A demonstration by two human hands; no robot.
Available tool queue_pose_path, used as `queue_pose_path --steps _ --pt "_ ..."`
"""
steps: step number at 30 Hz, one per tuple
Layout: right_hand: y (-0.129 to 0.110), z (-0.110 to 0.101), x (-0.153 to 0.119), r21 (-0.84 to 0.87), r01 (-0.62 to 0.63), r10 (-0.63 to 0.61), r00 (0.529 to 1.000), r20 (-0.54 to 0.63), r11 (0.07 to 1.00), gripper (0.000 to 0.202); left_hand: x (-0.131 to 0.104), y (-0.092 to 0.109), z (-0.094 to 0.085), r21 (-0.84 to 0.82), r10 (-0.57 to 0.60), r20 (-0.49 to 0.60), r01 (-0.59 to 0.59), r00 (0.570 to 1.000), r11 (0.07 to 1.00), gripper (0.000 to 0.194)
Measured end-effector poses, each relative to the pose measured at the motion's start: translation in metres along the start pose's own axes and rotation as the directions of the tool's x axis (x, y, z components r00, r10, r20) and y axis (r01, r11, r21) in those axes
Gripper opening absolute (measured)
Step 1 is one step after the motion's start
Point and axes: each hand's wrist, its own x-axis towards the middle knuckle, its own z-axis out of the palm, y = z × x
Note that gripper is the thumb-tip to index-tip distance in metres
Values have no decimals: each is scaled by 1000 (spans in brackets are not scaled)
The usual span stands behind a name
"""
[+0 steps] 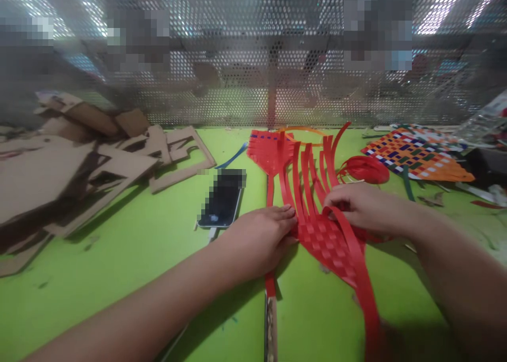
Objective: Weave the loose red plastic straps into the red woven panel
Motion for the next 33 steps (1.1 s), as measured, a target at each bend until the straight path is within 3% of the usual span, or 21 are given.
queue_pose_path --steps 6,8,13,21,28,33 --pt "-7 -13 -13 71 -63 58 996 67 995 14 -1 3 0 2 4 -31 -4 1000 1000 49" --pt "-4 -15 -15 57 -59 57 997 44 997 16 -1 2 -1 12 -12 -54 13 998 1000 56" --pt "7 -15 -14 -14 -15 14 1000 -10 1000 18 1 -4 -4 15 -34 -70 36 997 999 45" --pt "28 -9 -12 -122 -43 32 996 -85 992 18 0 -10 -2 15 -50 -61 51 997 999 49" --pt "53 -24 -18 -274 -270 190 939 -286 923 43 0 -11 0 -28 -47 -80 45 996 999 43" --pt "40 -20 -25 -209 -123 83 979 -189 970 57 0 -10 1 -17 -52 -74 51 996 999 46"
